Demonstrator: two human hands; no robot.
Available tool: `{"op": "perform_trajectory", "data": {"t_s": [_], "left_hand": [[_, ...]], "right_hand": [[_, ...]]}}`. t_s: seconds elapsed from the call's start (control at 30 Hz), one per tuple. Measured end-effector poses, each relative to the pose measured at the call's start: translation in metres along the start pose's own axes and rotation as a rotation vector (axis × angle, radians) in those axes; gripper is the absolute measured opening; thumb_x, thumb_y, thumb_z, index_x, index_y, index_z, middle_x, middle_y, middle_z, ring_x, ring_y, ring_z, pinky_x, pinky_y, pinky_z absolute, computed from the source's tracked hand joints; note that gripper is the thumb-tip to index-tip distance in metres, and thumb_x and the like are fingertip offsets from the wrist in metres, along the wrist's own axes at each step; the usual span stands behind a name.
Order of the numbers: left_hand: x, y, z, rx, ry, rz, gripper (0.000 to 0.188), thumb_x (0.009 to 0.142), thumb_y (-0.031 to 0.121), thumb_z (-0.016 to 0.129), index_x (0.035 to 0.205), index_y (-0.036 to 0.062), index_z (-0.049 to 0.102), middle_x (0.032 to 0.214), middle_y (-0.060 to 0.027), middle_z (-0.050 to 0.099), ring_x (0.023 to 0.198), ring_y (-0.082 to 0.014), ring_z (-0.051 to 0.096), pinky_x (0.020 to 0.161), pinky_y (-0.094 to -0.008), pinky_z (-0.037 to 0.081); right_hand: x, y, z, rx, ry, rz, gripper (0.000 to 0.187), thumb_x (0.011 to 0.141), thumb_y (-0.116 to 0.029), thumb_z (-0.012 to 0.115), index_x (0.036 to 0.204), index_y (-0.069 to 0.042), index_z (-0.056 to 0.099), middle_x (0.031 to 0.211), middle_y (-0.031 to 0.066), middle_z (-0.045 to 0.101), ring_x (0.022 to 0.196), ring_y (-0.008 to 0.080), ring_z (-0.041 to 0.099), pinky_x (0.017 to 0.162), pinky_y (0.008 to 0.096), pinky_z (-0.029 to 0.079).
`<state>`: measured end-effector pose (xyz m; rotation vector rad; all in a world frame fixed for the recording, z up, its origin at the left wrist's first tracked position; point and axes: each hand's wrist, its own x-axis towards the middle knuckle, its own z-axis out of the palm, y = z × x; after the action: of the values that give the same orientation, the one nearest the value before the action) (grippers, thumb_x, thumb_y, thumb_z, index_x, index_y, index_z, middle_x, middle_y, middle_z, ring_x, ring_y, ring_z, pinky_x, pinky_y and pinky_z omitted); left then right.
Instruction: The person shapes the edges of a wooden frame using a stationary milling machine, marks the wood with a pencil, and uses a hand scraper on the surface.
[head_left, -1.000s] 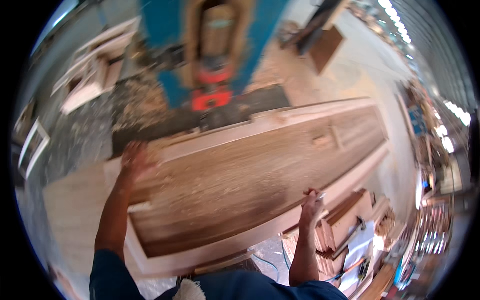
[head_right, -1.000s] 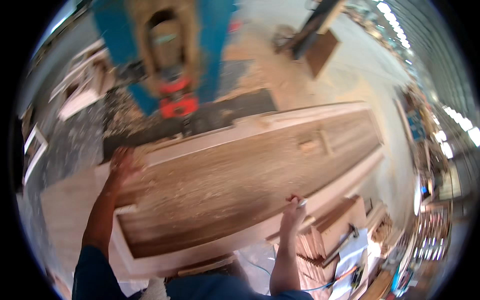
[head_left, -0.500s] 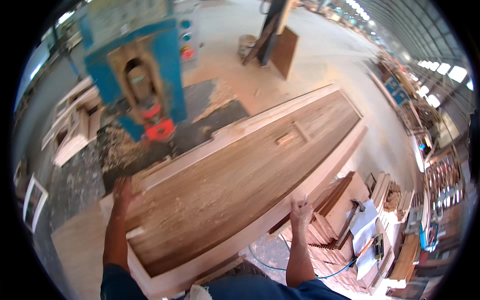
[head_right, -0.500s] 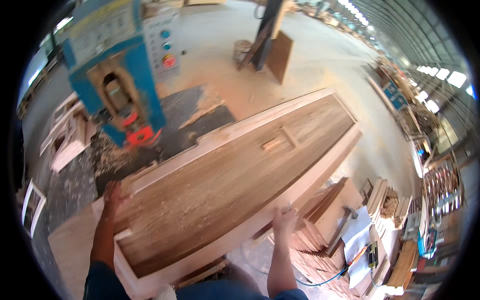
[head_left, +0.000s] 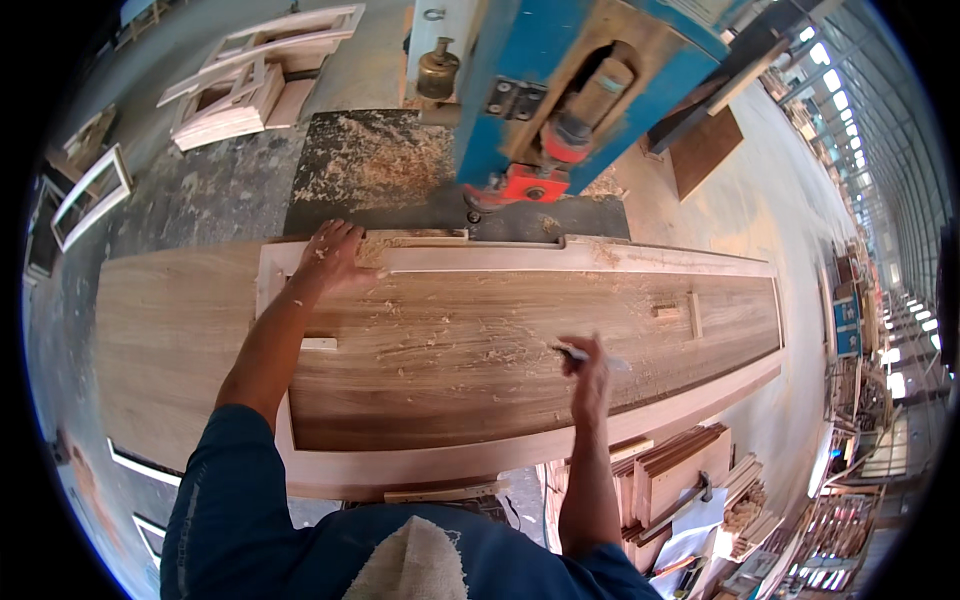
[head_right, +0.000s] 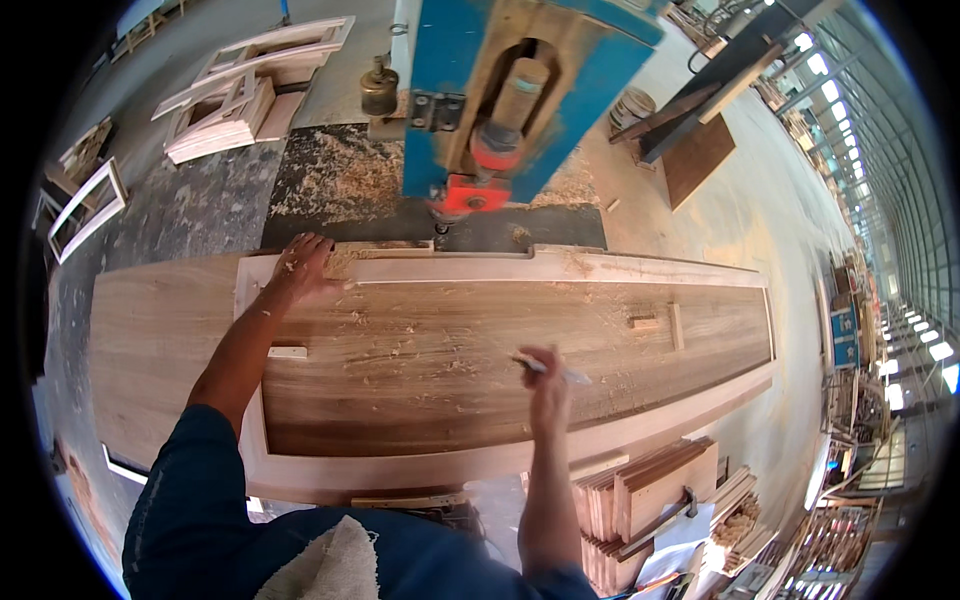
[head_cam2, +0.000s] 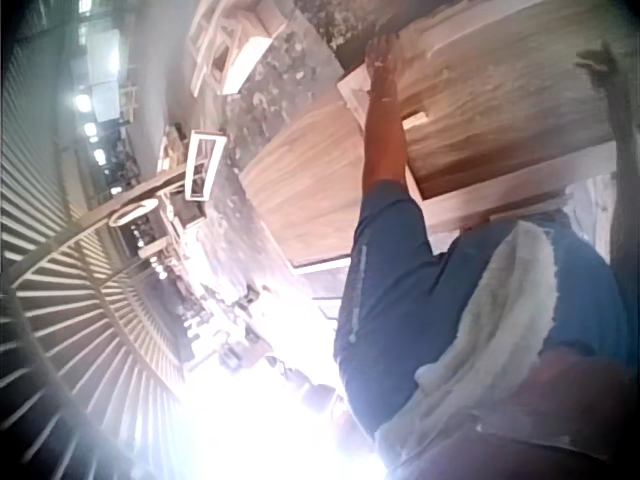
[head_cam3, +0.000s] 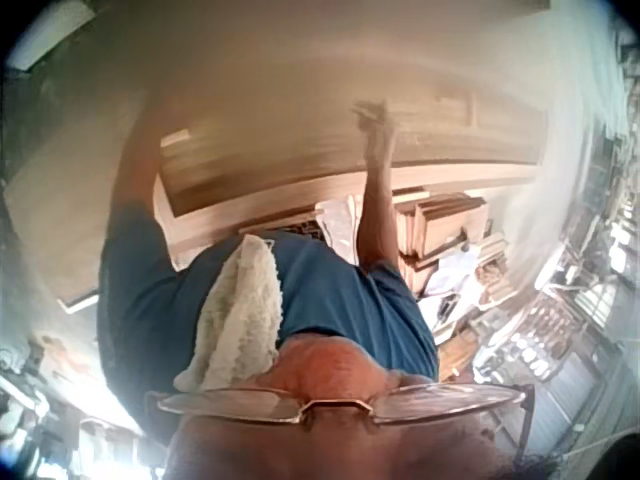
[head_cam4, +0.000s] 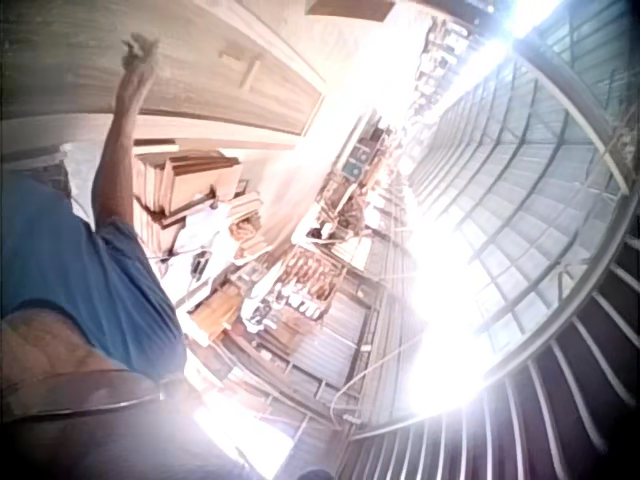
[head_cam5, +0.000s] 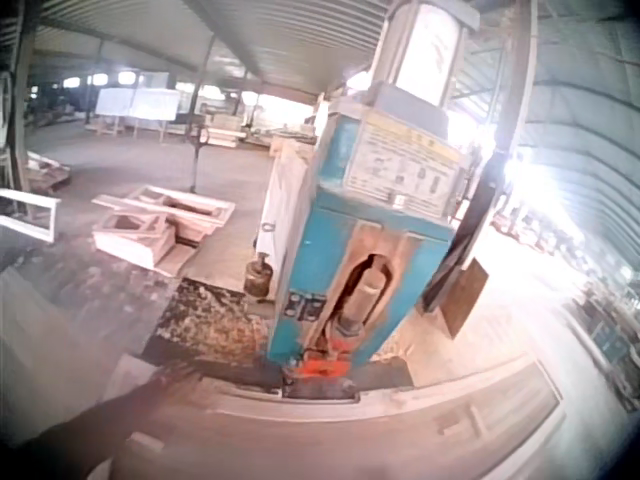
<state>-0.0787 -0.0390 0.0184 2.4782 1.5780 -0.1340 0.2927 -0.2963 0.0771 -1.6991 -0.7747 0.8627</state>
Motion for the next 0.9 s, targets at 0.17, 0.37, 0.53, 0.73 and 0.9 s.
{"op": "perform_trajectory", "data": {"t_s": [0.17,0.37,0.53,0.73,0.9], "left_hand": [[-0.002,0.000,-0.007,-0.030,-0.007,0.018,0.103,0.069,0.073,0.071,0.138,-0.0003,0.049,0.142,-0.0172,0.051,0.140,-0.0326,0.039,0.122,-0.0439,0.024],[0.003,0.005,-0.007,-0.059,0.006,0.038,0.104,0.069,0.073,0.071,0.138,-0.0009,0.049,0.141,-0.0179,0.051,0.138,-0.0333,0.041,0.121,-0.0448,0.025],[0.002,0.001,-0.003,-0.023,0.011,0.027,0.101,0.071,0.074,0.068,0.136,-0.0013,0.049,0.139,-0.0175,0.051,0.138,-0.0322,0.040,0.121,-0.0441,0.024],[0.004,0.003,-0.002,-0.020,0.000,0.029,0.103,0.072,0.075,0.067,0.138,-0.0017,0.047,0.145,-0.0194,0.047,0.143,-0.0337,0.035,0.123,-0.0444,0.021],[0.001,-0.003,-0.001,-0.040,0.000,0.021,0.101,0.071,0.074,0.069,0.136,-0.0020,0.049,0.140,-0.0192,0.050,0.139,-0.0337,0.040,0.121,-0.0442,0.025]], "right_hand": [[0.079,-0.013,0.111,-0.086,-0.282,-0.384,0.026,0.102,-0.022,0.051,0.103,-0.002,0.068,0.085,0.0059,0.069,0.076,0.0122,0.059,0.070,0.0265,0.049],[0.132,0.023,0.148,-0.019,-0.376,-0.332,0.024,0.093,-0.021,0.060,0.103,0.001,0.065,0.084,0.0083,0.069,0.076,0.0125,0.063,0.069,0.0270,0.050],[0.127,0.010,0.155,-0.023,-0.305,-0.178,0.022,0.086,-0.017,0.063,0.098,0.001,0.066,0.083,0.0096,0.069,0.074,0.0149,0.063,0.071,0.0293,0.051],[0.135,0.010,0.151,-0.223,-0.279,-0.301,0.021,0.088,-0.015,0.061,0.101,0.002,0.065,0.084,0.0105,0.070,0.080,0.0172,0.067,0.073,0.0304,0.051],[0.135,0.014,0.158,-0.242,-0.292,-0.317,0.021,0.092,-0.015,0.058,0.102,0.002,0.063,0.083,0.0103,0.072,0.078,0.0167,0.069,0.072,0.0290,0.051]]}}
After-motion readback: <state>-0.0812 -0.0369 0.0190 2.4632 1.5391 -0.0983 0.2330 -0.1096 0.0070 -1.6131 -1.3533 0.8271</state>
